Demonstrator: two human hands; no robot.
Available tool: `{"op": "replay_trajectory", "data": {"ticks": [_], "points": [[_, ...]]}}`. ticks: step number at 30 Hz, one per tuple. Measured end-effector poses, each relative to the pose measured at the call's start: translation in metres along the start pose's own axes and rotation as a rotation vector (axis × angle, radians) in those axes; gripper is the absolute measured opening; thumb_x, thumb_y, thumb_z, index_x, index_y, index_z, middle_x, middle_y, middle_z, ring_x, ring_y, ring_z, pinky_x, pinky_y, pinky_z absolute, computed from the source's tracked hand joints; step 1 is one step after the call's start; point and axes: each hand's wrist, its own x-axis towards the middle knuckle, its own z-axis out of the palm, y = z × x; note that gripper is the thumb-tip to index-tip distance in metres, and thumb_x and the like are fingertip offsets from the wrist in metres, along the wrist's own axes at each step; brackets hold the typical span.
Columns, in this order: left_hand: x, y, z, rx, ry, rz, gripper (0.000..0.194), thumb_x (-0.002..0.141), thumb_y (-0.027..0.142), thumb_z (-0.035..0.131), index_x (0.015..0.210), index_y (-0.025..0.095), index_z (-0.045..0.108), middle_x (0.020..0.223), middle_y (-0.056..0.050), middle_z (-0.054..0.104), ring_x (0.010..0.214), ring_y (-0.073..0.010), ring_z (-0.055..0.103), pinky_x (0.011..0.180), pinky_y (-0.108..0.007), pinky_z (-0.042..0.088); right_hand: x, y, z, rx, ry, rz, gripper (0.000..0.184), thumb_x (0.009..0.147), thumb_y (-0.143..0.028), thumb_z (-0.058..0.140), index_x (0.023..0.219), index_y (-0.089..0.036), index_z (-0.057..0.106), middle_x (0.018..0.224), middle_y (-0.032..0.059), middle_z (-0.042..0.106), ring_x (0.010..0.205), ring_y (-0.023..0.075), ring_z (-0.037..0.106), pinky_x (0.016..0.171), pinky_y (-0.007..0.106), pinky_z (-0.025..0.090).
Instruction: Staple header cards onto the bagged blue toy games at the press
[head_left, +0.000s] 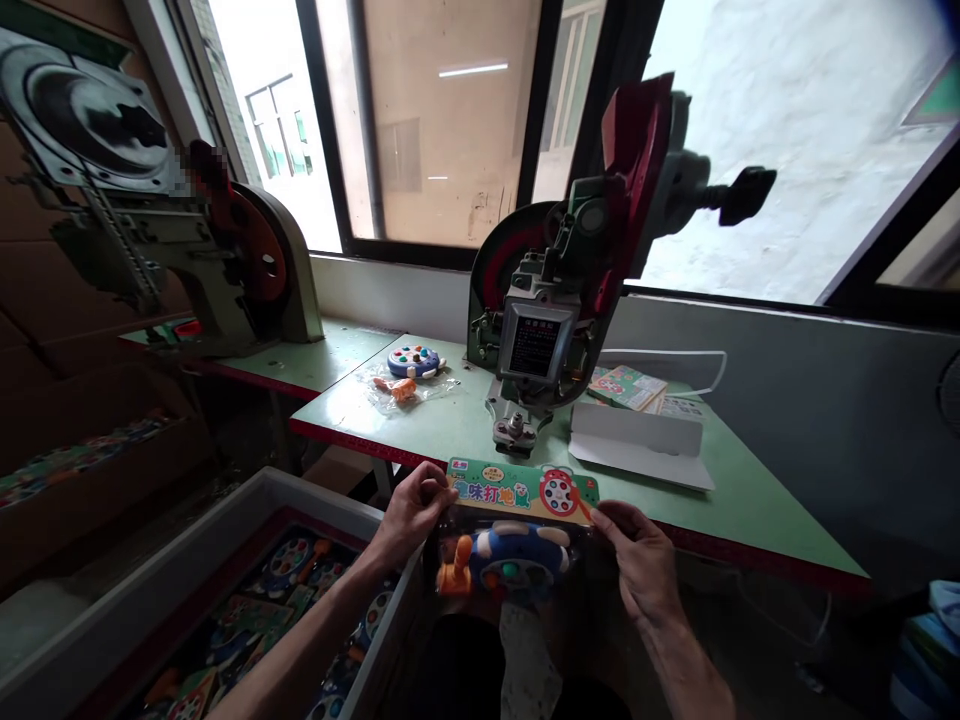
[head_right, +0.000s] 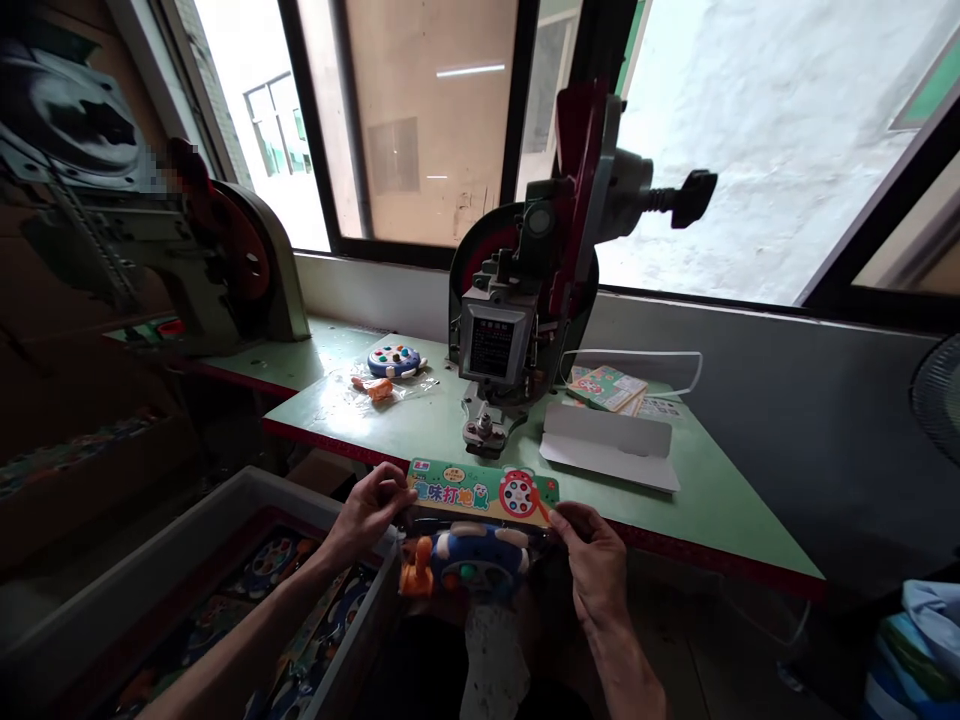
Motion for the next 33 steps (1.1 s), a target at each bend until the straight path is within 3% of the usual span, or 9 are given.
{"op": "replay_trajectory", "data": {"ticks": [9, 13, 26, 33], "points": [[0.119, 0.020, 0.041, -0.115, -0.019, 0.048, 0.030, 0.081, 0.035, 0.075, 0.081, 0.023, 0.048, 0.054, 0.005, 0.063, 0.043, -0.0101, 0.054, 0.044, -0.021, 0.039, 0.086, -0.041, 0.010, 0.058, 0.065, -0.021, 0.054, 0.036, -0.038, 0.102, 0.077, -0.015, 0.076, 0.063, -0.0004, 0.071, 0.055, 0.0130, 0.063, 0.052, 0.025, 0.057], [0.150, 0.020, 0.053, -0.145, 0.002, 0.047, 0.027, 0.078, 0.030, 0.073, 0.080, 0.024, 0.046, 0.052, 0.008, 0.059, 0.040, -0.0084, 0.050, 0.041, -0.020, 0.036, 0.109, -0.045, 0.013, 0.053, 0.069, -0.033, 0.059, 0.030, -0.041, 0.102, 0.076, -0.015, 0.076, 0.064, 0.0004, 0.072, 0.056, 0.0144, 0.066, 0.052, 0.026, 0.059], [0.159, 0.016, 0.056, -0.212, 0.023, 0.048, 0.032, 0.075, 0.035, 0.076, 0.080, 0.024, 0.047, 0.054, 0.008, 0.059, 0.042, -0.0087, 0.050, 0.042, -0.021, 0.037, 0.120, -0.051, 0.017, 0.046, 0.044, -0.027, 0.057, 0.031, -0.040, 0.102, 0.075, -0.016, 0.075, 0.063, -0.0002, 0.072, 0.058, 0.0147, 0.067, 0.055, 0.026, 0.060], [0.142, 0.027, 0.020, -0.194, 0.067, 0.087, 0.036, 0.074, 0.036, 0.079, 0.077, 0.024, 0.046, 0.056, 0.007, 0.059, 0.046, -0.0094, 0.052, 0.045, -0.022, 0.039, 0.115, -0.044, 0.054, 0.077, -0.057, -0.012, 0.051, 0.037, -0.040, 0.100, 0.075, -0.018, 0.074, 0.062, -0.0010, 0.071, 0.057, 0.0143, 0.065, 0.056, 0.028, 0.057]]}}
